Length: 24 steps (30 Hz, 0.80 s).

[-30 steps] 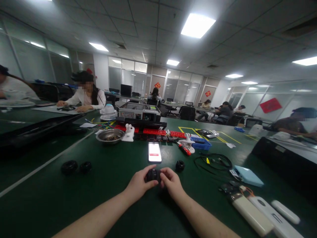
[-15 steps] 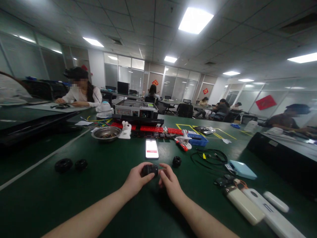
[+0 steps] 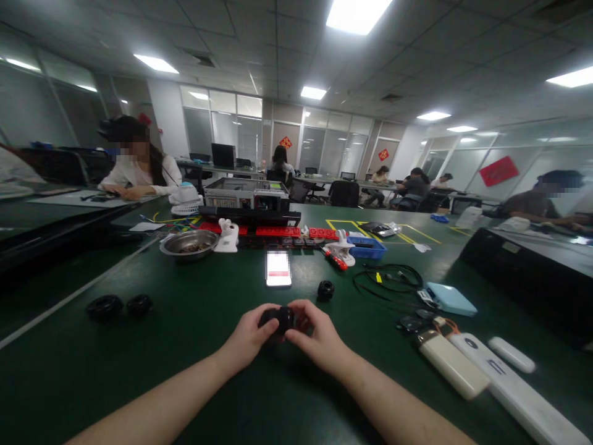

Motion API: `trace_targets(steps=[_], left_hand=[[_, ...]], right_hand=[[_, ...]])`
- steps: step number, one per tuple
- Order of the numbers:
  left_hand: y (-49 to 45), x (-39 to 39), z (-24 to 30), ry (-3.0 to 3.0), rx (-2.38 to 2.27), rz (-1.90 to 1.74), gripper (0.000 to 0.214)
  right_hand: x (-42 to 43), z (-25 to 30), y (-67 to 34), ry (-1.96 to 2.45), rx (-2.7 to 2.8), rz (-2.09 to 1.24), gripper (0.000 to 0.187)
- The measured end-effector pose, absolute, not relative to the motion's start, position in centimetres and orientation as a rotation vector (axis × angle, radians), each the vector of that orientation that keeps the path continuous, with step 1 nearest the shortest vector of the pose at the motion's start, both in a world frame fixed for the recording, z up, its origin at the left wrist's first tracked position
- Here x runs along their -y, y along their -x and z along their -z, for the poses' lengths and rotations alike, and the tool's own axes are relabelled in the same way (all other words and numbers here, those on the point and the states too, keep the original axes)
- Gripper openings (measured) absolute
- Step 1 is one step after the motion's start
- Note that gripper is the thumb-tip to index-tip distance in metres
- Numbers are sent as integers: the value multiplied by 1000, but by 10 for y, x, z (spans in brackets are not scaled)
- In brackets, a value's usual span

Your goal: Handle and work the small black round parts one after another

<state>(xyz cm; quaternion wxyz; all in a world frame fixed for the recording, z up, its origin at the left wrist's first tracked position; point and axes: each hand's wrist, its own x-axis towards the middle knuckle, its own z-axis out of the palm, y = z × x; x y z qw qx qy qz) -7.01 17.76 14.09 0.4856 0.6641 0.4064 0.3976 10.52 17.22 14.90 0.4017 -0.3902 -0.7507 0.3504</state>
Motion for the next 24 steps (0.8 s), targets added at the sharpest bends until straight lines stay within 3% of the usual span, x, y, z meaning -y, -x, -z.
trace_targets(steps=[5, 10, 14, 18, 22, 24], left_hand=[[70, -186, -140, -1338, -994, -796, 39], [74, -181, -147, -1740, -1143, -931, 37], [73, -172, -151, -2025, -1221, -985, 41], [72, -172, -148, -2120, -1203, -998, 42], [73, -175, -147, -1930, -1227, -989, 48], [72, -176, -148, -1817, -1238, -1021, 45]], right_hand=[[-166, -157, -107, 980, 2207, -463, 36], [-171, -147, -106, 1017, 2073, -655, 57], [-180, -134, -106, 1134, 1880, -857, 32], [-183, -131, -105, 1176, 1935, -937, 42], [-179, -140, -105, 1131, 2012, -843, 22], [-177, -143, -105, 1110, 2073, -750, 38]])
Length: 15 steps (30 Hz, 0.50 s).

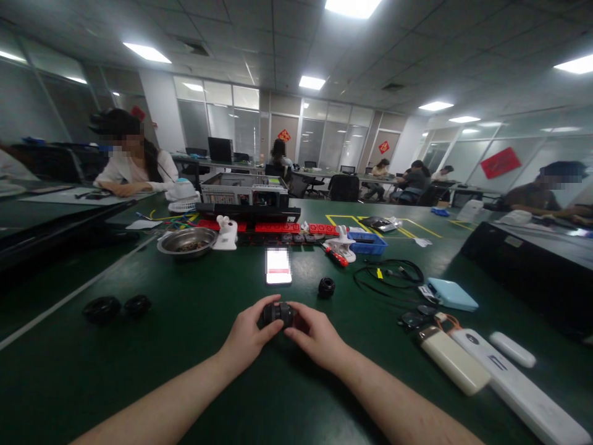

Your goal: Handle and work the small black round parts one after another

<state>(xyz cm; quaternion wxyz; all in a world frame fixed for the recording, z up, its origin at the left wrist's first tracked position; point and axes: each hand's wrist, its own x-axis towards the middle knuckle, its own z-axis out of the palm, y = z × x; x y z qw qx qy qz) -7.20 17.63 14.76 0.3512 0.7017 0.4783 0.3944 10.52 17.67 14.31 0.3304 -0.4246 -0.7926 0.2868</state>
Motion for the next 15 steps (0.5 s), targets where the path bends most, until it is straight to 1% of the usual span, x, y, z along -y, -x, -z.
trace_targets(steps=[2, 6, 8, 10, 11, 12, 14, 15], left_hand=[[70, -177, -149, -1733, -1256, -1036, 40], [65, -180, -148, -1585, -1286, -953, 33], [65, -182, -147, -1552, -1266, -944, 32], [66, -183, -146, -1563, -1240, -986, 32], [67, -183, -145, -1583, -1235, -1019, 31], [68, -182, -145, -1607, -1233, -1059, 31], [69, -179, -146, -1674, -1231, -1129, 32], [69, -178, -146, -1723, -1237, -1154, 33]], right_hand=[[-176, -144, -106, 1120, 2138, -623, 48], [-176, -143, -108, 1180, 2227, -445, 50], [-177, -142, -108, 1194, 2221, -485, 54], [-178, -140, -107, 1192, 2158, -615, 64], [-179, -139, -107, 1185, 2100, -698, 65], [-180, -137, -106, 1175, 2032, -783, 62], [-183, -133, -106, 1156, 1892, -932, 42], [-184, -131, -106, 1148, 1835, -998, 36]])
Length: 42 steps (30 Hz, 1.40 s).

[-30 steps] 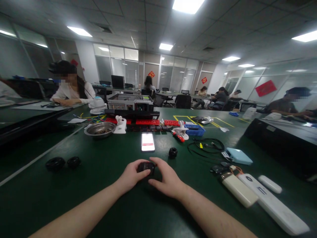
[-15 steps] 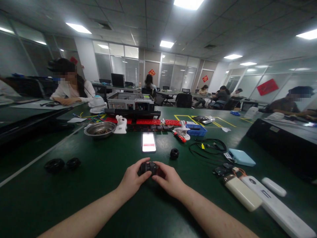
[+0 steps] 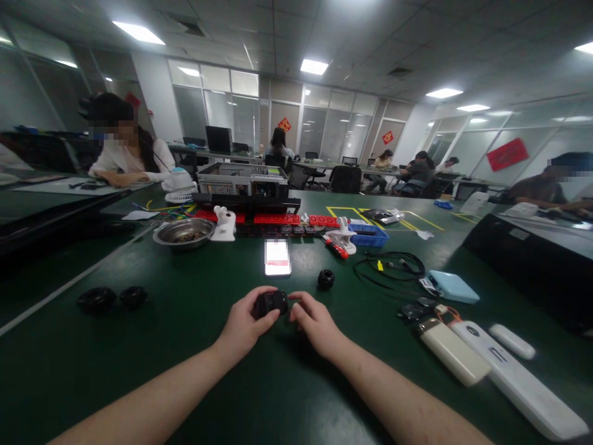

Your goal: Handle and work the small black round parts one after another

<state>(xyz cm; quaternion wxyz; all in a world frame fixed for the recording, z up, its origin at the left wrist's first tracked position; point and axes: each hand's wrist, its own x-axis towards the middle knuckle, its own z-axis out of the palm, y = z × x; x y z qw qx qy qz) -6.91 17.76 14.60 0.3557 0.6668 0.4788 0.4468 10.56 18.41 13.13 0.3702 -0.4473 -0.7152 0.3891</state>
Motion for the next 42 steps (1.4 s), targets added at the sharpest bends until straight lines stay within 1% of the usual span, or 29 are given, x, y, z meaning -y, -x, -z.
trace_targets(steps=[3, 7, 10, 12, 13, 16, 19, 22, 25, 27, 29, 31, 34, 36, 37, 40, 42], left_hand=[[69, -172, -148, -1936, -1242, -1131, 36], [70, -168, -150, -2122, -1211, -1029, 38], [72, -169, -151, -2021, -1205, -991, 43], [72, -173, -150, -1863, -1151, -979, 40], [71, -175, -148, -1762, -1119, -963, 38], [70, -182, -143, -1514, -1081, -877, 37], [70, -185, -142, -1515, -1121, -865, 36], [72, -181, -146, -1682, -1170, -940, 35], [74, -176, -151, -1924, -1234, -966, 36], [75, -174, -152, -2057, -1240, -962, 40], [74, -174, -151, -2143, -1213, -961, 42], [75, -174, -149, -2179, -1186, -964, 43], [77, -175, -147, -2119, -1189, -945, 47], [77, -176, -146, -1998, -1189, -945, 50], [76, -177, -145, -1917, -1172, -953, 49], [71, -181, -142, -1574, -1115, -917, 45], [68, -183, -141, -1370, -1079, -830, 44]], right_hand=[[-186, -129, -105, 1100, 1750, -1155, 42], [-184, -133, -105, 1040, 1777, -1126, 44], [-181, -138, -105, 1040, 1811, -1027, 31], [-179, -142, -106, 1026, 1890, -924, 22], [-178, -145, -107, 1015, 1946, -866, 24], [-173, -152, -109, 960, 2122, -703, 40], [-170, -153, -109, 954, 2167, -632, 48], [-174, -147, -107, 1060, 1988, -797, 54], [-182, -137, -104, 1126, 1727, -1123, 40], [-187, -133, -103, 1146, 1594, -1311, 46], [-190, -131, -102, 1150, 1536, -1410, 50], [-190, -131, -102, 1141, 1555, -1416, 46], [-186, -134, -102, 1136, 1654, -1313, 32], [-182, -139, -104, 1128, 1750, -1164, 22], [-179, -142, -104, 1124, 1809, -1071, 22], [-172, -151, -105, 1160, 1999, -757, 36], [-168, -154, -106, 1179, 2099, -588, 38]])
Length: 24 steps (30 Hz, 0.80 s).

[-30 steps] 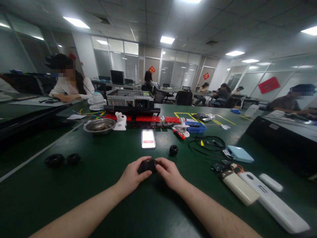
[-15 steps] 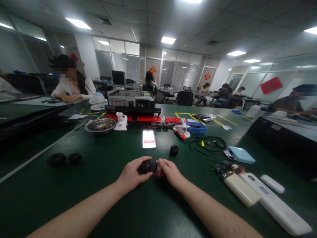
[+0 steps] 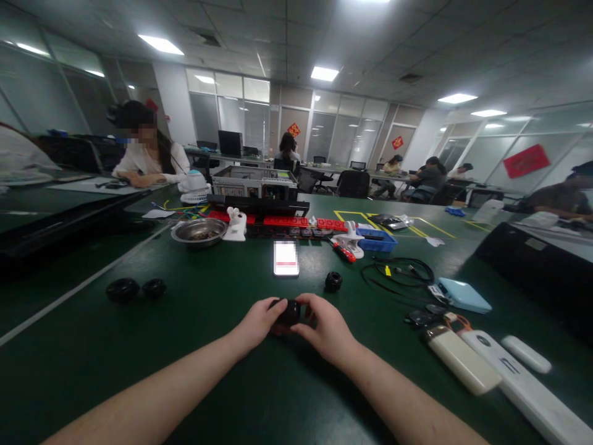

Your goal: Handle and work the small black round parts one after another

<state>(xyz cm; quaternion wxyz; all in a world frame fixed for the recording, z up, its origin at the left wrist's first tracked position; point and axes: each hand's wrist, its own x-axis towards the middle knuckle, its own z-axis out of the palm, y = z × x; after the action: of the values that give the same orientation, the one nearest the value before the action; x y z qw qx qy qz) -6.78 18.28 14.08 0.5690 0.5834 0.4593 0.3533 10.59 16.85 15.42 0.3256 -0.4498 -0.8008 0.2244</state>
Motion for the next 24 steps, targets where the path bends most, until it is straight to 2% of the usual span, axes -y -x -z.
trace_targets(steps=[3, 5, 7, 10, 13, 15, 20, 24], left_hand=[[66, -184, -142, -1312, -1025, -798, 38], [68, -181, -145, -1439, -1044, -893, 36], [70, -177, -148, -1646, -1114, -989, 36], [73, -172, -150, -1951, -1205, -1023, 41], [74, -170, -149, -2102, -1221, -1028, 45], [75, -171, -148, -2126, -1211, -1023, 47], [75, -175, -147, -1862, -1134, -994, 48], [71, -180, -143, -1402, -986, -880, 45]], right_hand=[[-167, -155, -106, 1146, 2164, -494, 38], [-169, -152, -106, 1139, 2110, -549, 47], [-172, -149, -106, 1165, 1988, -671, 51], [-178, -144, -105, 1182, 1807, -903, 31], [-181, -141, -104, 1146, 1714, -1133, 40], [-181, -140, -103, 1141, 1693, -1203, 38], [-178, -143, -104, 1086, 1818, -1032, 23], [-173, -151, -109, 1037, 2046, -669, 34]])
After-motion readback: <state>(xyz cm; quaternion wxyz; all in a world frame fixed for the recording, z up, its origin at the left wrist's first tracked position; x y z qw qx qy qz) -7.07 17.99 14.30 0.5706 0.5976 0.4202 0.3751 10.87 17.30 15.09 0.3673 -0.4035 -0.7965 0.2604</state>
